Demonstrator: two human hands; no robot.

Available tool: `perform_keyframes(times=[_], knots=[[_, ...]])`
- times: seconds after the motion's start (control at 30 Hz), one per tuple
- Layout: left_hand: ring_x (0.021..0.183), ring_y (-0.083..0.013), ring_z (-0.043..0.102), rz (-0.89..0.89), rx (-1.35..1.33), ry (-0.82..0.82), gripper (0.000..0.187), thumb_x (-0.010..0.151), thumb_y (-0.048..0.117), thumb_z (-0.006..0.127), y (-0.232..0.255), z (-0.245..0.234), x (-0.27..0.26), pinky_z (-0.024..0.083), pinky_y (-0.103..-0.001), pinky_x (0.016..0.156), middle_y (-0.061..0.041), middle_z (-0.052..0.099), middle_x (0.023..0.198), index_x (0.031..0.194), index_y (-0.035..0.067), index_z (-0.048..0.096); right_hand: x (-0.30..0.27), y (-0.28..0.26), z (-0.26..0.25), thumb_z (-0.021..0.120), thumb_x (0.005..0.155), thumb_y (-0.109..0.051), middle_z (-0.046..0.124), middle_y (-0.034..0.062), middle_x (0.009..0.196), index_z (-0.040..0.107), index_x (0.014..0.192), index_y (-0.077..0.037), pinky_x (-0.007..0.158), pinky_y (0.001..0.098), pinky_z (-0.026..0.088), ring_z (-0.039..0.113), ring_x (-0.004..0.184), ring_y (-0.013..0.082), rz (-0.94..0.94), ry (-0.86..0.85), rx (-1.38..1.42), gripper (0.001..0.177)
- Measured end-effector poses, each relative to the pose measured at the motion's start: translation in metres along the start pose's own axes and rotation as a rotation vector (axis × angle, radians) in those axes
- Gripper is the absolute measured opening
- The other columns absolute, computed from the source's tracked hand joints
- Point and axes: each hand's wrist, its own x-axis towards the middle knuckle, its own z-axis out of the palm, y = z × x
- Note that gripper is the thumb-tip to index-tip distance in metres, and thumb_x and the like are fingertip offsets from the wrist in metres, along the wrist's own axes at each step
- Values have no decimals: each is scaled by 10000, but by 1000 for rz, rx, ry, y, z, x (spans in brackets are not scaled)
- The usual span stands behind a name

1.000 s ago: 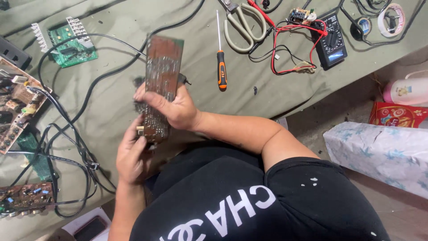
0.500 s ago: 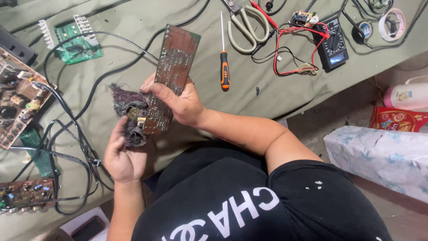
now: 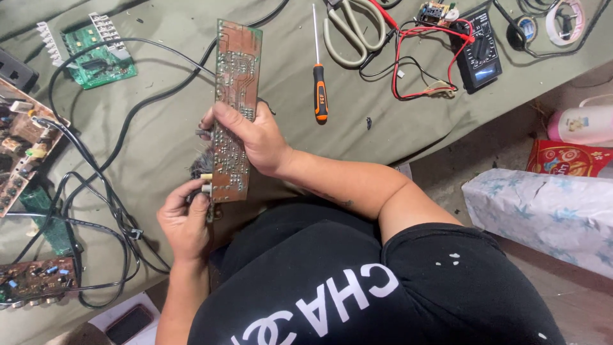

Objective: The person cleans various electronic components on a workbench using a steel wool pad and a screwdriver. They wipe down circuit boards and a metal heatsink, occasionally using the screwdriver to scrape or adjust parts of the components.

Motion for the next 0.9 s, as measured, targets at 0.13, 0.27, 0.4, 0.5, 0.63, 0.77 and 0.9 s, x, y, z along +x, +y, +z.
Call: perform_keyframes(times=[0.13,0.27,0.4,0.5,0.63,0.77,0.9], knots=[[753,-172,590,-48,-104,68,271,1048,207,548,-8,10,-9,493,-271,768,-193,691,899,991,-28,672,1,-4,2,726,953,-251,711,170,705,749,801,23,671,322,607,725,679,197,47,-103,-24,314],[1099,-229,605,-120,-324,-29,396,1062,252,387,0,37,-18,467,-338,997,-203,612,1218,1337,-14,490,-3,14,-6,731,958,-224,722,150,724,758,822,12,684,310,611,736,697,183,48,-136,-59,273],[925,-75,571,-163,-168,-130,400,998,140,567,-5,21,-18,460,-223,839,-59,686,1077,1364,-19,596,-9,12,-15,675,1001,-228,722,152,768,762,862,7,734,328,601,709,715,161,48,-214,-234,287],[1025,-133,649,-17,124,-194,336,983,189,623,-12,1,-7,540,-358,908,-135,773,1090,1255,26,732,-4,-3,-12,598,1048,-257,719,167,901,779,915,-37,918,345,533,694,840,213,-22,-340,-462,313],[815,-276,759,125,179,-160,180,975,149,662,15,9,2,588,-389,790,-122,795,908,1057,68,799,-4,-5,-24,554,1074,-239,717,135,960,757,999,-55,941,345,496,653,894,184,-72,-463,-537,284],[988,-300,731,114,343,-132,407,850,343,834,39,-22,17,558,-405,881,-136,757,1031,1187,133,751,-3,5,-19,666,980,-177,700,209,823,703,895,60,851,392,562,712,803,267,-49,-589,-424,254],[1245,-455,611,243,315,-306,705,896,328,796,47,-17,18,469,-553,1096,-289,640,1323,1486,46,532,-13,21,-15,694,959,-118,698,240,835,702,908,87,881,437,573,730,855,329,-65,-590,-404,211]])
